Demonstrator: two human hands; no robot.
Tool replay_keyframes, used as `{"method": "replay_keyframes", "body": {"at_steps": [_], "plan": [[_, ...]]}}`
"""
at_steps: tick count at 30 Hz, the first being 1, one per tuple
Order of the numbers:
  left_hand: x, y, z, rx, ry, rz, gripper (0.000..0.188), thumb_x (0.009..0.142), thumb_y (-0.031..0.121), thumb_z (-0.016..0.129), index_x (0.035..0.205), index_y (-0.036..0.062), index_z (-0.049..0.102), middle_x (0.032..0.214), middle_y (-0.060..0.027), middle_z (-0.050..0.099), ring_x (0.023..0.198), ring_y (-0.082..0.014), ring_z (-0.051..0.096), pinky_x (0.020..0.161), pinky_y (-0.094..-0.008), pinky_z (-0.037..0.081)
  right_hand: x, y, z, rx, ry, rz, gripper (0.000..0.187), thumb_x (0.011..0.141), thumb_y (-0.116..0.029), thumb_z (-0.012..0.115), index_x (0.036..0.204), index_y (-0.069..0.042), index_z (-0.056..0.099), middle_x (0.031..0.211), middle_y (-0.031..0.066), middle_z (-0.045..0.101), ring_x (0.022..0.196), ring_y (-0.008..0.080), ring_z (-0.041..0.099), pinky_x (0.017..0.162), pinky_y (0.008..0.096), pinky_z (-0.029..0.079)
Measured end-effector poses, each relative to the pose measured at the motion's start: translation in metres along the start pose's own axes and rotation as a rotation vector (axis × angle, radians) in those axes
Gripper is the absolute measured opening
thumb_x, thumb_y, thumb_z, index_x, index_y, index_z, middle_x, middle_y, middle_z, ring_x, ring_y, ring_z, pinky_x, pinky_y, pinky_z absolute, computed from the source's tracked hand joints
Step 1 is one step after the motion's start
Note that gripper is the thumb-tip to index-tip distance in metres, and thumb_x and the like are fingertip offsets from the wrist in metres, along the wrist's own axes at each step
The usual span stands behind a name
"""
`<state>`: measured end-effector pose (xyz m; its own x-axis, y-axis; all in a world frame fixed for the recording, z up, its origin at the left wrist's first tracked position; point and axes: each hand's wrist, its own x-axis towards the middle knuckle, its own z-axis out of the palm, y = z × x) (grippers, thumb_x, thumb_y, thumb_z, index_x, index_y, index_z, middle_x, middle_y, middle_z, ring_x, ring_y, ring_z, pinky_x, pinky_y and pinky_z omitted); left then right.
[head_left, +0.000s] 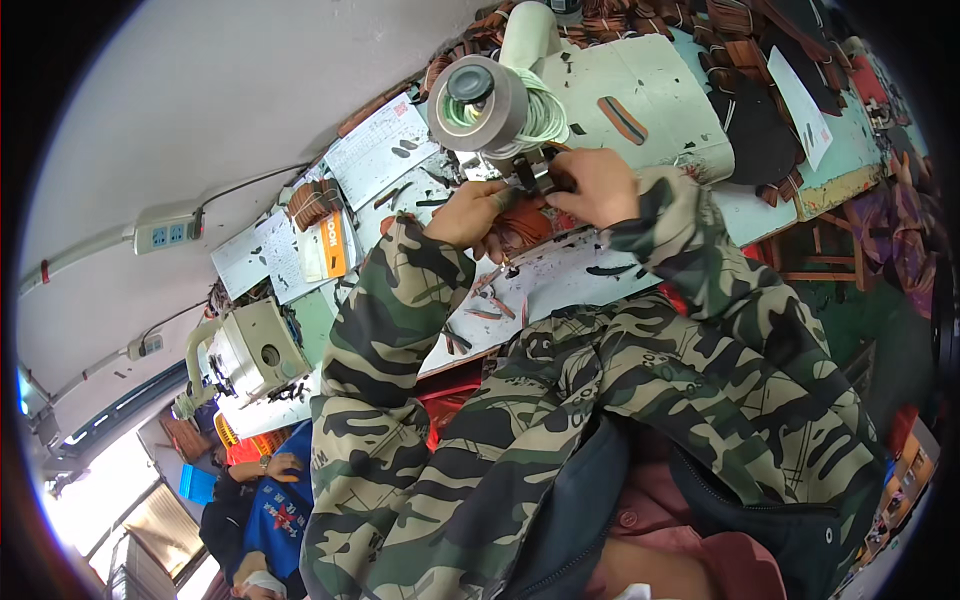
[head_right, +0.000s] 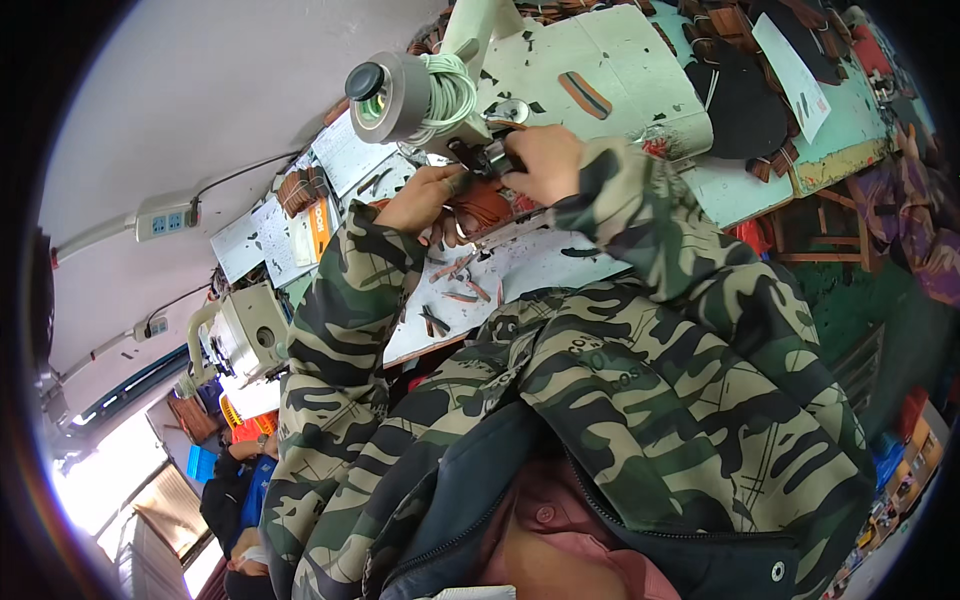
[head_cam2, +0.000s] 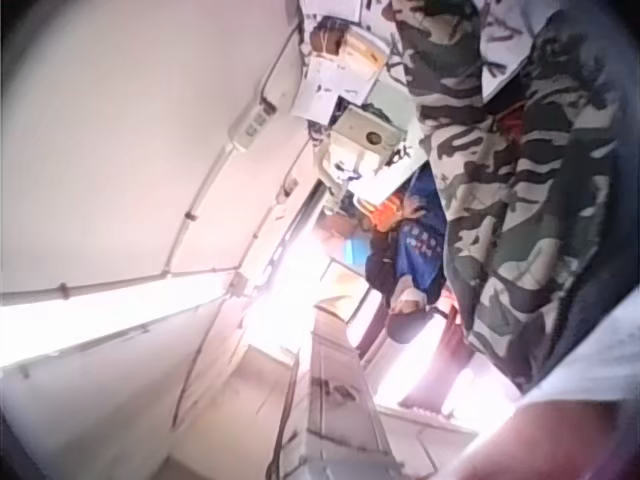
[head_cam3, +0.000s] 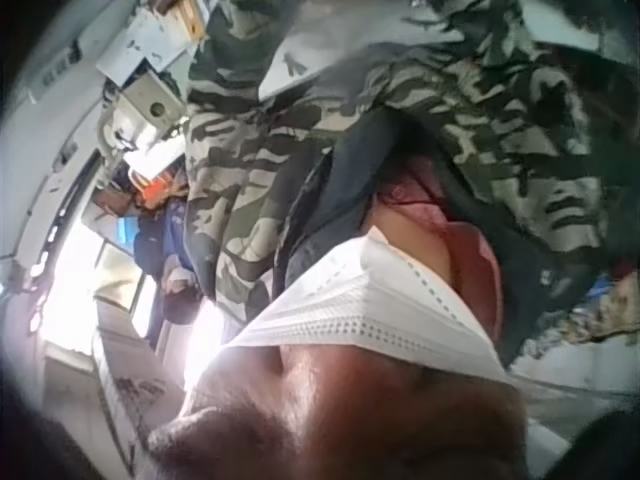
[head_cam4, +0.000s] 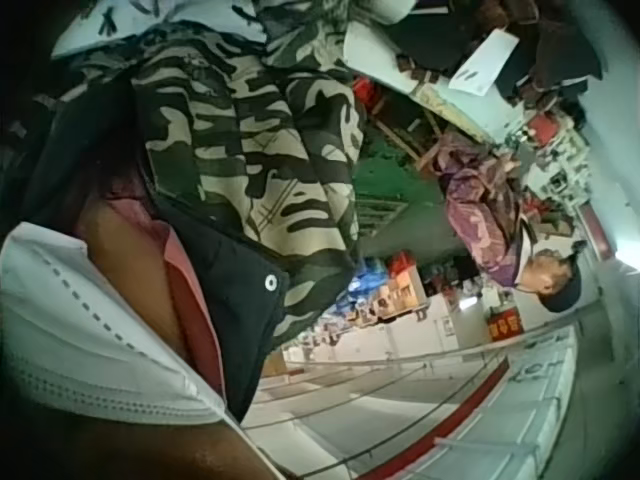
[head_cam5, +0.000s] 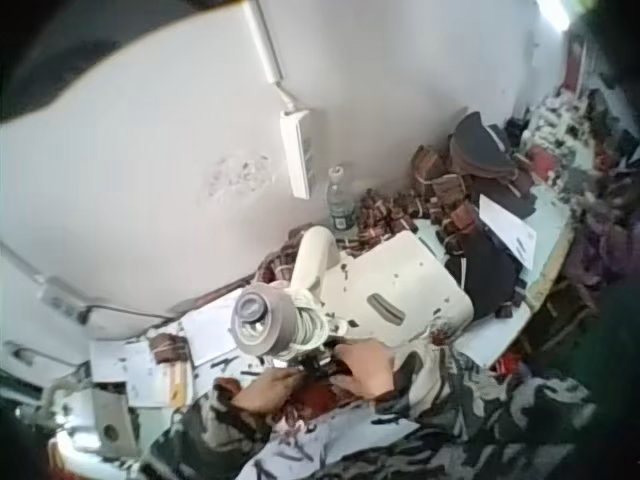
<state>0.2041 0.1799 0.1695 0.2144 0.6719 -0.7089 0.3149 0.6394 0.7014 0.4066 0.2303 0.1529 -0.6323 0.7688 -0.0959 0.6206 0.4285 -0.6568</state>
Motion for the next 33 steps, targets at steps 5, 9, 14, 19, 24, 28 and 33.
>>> {"method": "replay_keyframes", "body": {"at_steps": [5,9,14,19,24,28,33], "plan": [[0.01,0.0,0.0,-0.079,-0.06,-0.051,0.029,0.095,0.023,0.041,0.108,0.0009,0.054,0.067,-0.0121,0.065,0.038,-0.0147,0.057,0.028,-0.0215,0.036,0.004,-0.005,0.013,-0.148,0.043,0.063,0.024,0.068,-0.02,0.069,0.089,-0.008,0.066,0.082,0.013,0.065,0.076,0.0321,0.063,0.068,0.0389,0.05],[0.014,0.0,0.004,-0.054,-0.058,-0.039,0.029,0.094,0.023,0.044,0.108,0.0005,0.054,0.068,-0.0122,0.065,0.037,-0.0147,0.057,0.028,-0.0212,0.035,0.0,0.003,0.005,-0.053,0.143,0.001,0.018,0.068,-0.018,0.067,0.085,-0.011,0.067,0.079,0.0112,0.065,0.075,0.0319,0.062,0.068,0.0401,0.049],[0.002,0.001,0.007,-0.012,-0.089,-0.005,0.028,0.093,0.024,0.046,0.104,-0.0001,0.056,0.068,-0.0113,0.065,0.043,-0.0144,0.06,0.031,-0.0214,0.035,0.001,0.013,0.002,-0.002,-0.028,0.042,0.018,0.068,-0.018,0.068,0.084,-0.01,0.066,0.077,0.012,0.065,0.074,0.0327,0.061,0.067,0.04,0.049],[-0.008,-0.015,0.008,-0.146,0.265,0.055,0.028,0.096,0.023,0.04,0.092,-0.0006,0.055,0.062,-0.0108,0.061,0.041,-0.0153,0.058,0.03,-0.023,0.033,-0.015,0.029,-0.026,0.276,-0.048,-0.044,0.016,0.072,-0.014,0.066,0.085,-0.004,0.065,0.074,0.0116,0.065,0.069,0.0254,0.063,0.065,0.0331,0.048],[-0.01,-0.014,0.01,-0.209,0.251,0.065,0.028,0.096,0.023,0.04,0.094,-0.0004,0.054,0.065,-0.0121,0.062,0.041,-0.0167,0.058,0.03,-0.0233,0.035,-0.006,0.03,-0.027,0.427,-0.302,-0.158,0.015,0.074,-0.01,0.064,0.087,-0.002,0.064,0.075,0.0122,0.064,0.07,0.0245,0.062,0.067,0.0316,0.048],[-0.003,-0.004,0.01,-0.268,-0.002,-0.035,0.028,0.095,0.019,0.039,0.103,-0.0025,0.055,0.072,-0.014,0.063,0.043,-0.0195,0.06,0.031,-0.023,0.038,0.004,0.024,0.006,0.167,0.002,-0.329,0.015,0.068,-0.015,0.066,0.083,-0.011,0.068,0.078,0.011,0.062,0.077,0.0305,0.061,0.069,0.0376,0.049],[-0.009,-0.023,0.0,-0.271,0.132,0.015,0.029,0.096,0.019,0.037,0.102,-0.0039,0.054,0.071,-0.0149,0.063,0.043,-0.0193,0.06,0.031,-0.0235,0.039,0.0,0.006,-0.003,0.124,0.105,-0.128,0.022,0.069,-0.015,0.067,0.09,-0.008,0.065,0.077,0.0103,0.065,0.073,0.0297,0.062,0.067,0.0369,0.049]]}}
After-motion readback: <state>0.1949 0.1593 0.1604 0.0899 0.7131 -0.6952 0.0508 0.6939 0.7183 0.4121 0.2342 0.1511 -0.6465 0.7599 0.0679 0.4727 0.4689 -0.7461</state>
